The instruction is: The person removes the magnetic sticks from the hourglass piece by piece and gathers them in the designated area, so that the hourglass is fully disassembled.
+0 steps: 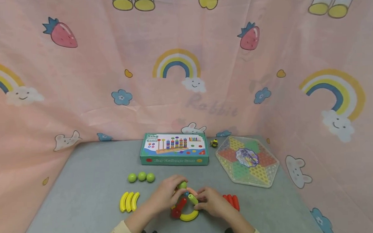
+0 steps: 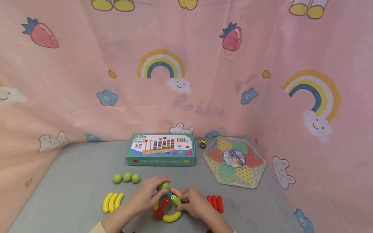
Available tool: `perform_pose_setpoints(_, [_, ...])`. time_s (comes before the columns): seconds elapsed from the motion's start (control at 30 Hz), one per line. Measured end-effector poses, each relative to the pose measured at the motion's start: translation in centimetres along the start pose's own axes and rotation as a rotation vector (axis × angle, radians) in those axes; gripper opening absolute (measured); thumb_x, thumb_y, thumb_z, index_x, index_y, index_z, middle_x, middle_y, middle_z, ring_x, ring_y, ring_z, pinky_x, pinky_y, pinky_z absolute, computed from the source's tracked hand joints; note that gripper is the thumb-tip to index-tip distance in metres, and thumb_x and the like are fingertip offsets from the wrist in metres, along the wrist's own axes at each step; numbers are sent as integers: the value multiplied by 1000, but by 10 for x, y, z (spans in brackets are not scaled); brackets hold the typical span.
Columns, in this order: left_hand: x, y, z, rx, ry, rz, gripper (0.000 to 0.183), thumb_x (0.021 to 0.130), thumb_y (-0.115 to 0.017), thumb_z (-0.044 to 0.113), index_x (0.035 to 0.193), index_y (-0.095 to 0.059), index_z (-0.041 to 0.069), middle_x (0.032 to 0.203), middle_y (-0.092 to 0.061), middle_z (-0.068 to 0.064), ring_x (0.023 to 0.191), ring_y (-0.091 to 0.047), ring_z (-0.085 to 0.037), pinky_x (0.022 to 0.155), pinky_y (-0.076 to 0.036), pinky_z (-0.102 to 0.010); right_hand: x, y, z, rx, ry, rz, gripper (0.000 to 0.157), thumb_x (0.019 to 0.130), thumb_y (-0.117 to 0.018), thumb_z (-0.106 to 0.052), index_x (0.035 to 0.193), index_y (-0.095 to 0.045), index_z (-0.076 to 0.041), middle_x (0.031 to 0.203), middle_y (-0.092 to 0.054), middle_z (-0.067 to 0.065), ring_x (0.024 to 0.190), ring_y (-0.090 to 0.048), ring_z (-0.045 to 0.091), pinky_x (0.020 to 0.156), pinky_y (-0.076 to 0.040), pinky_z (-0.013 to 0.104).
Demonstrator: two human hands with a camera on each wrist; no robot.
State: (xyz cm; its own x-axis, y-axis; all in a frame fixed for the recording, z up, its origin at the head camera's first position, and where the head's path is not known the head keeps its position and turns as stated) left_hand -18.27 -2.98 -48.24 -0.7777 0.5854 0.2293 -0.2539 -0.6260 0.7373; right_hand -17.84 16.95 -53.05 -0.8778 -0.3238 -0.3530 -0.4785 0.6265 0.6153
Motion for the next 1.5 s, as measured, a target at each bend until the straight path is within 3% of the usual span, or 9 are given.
perform_pose_setpoints(0.13, [-1,8,1,-8,-31,70,26,95,-71,14,120,-70,11,117,-61,-2,91,-61,-11,76,-56,-22,-1,0,1,18,6,-2,27,85,-82,-22,110,-79,-13,115,-64,3,100,-62,22,85,-56,46])
perform_pose_setpoints(0.23, [-1,11,-2,-28,-15,99,28,90,-76,12,118,-72,13,115,-58,-2,91,-61,-13,76,-57,-24,-2,-1,1,46,-5,0,28,85,-82,-21,111,-78,-12,117,-64,4,101,-64,23,84,-57,46])
perform_pose_setpoints(0.5, [-2,16,-15,78,134,199,42,85,-82,15,124,-67,13,119,-67,0,109,-63,-17,93,-56,-40,-4,-3,2,70,-57,23,28,83,-83,-22,109,-78,-12,119,-66,6,103,-66,23,86,-57,47])
perform_pose_setpoints(0.7, [-1,28,-27,53,177,274,40,79,-86,9,116,-70,8,109,-70,-2,98,-63,-17,86,-58,-39,-3,-3,1,48,-69,32,30,83,-84,-21,111,-78,-11,118,-65,6,101,-65,22,85,-57,47])
perform_pose_setpoints(0.9, [2,36,-46,66,243,256,38,76,-87,5,111,-72,10,107,-69,-1,97,-62,-16,88,-58,-40,-2,-3,0,35,-81,40,31,83,-84,-21,112,-78,-11,118,-66,6,103,-64,22,87,-57,48])
perform_pose_setpoints(1.13, [5,36,-78,67,297,218,37,78,-86,7,113,-73,9,111,-70,-3,104,-62,-21,91,-55,-43,-1,-4,0,37,-86,47,31,82,-84,-21,111,-78,-13,118,-66,5,103,-64,21,87,-57,47])
perform_pose_setpoints(1.3, [7,34,-100,142,285,176,37,74,-88,8,109,-75,10,111,-73,-4,109,-59,-26,96,-49,-49,-3,-5,0,46,-57,42,32,83,-84,-20,113,-78,-12,118,-65,5,102,-64,21,86,-57,46])
perform_pose_setpoints(1.5, [6,28,-112,210,291,125,38,73,-89,12,109,-76,12,111,-74,-4,109,-57,-26,99,-41,-51,-4,-5,2,30,-40,42,34,83,-84,-21,115,-78,-13,118,-66,5,102,-63,21,87,-57,46])
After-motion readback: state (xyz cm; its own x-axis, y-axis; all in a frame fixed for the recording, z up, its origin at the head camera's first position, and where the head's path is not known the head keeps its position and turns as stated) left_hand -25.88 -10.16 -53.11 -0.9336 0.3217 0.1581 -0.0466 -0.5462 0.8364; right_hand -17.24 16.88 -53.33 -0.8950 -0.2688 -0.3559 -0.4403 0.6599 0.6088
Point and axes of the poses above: each hand's wrist, its own x-axis towards the middle knuckle, its own y-axis out of the back of the hand, z = x × y, the point moved 3 cm from there along x, towards the middle knuckle
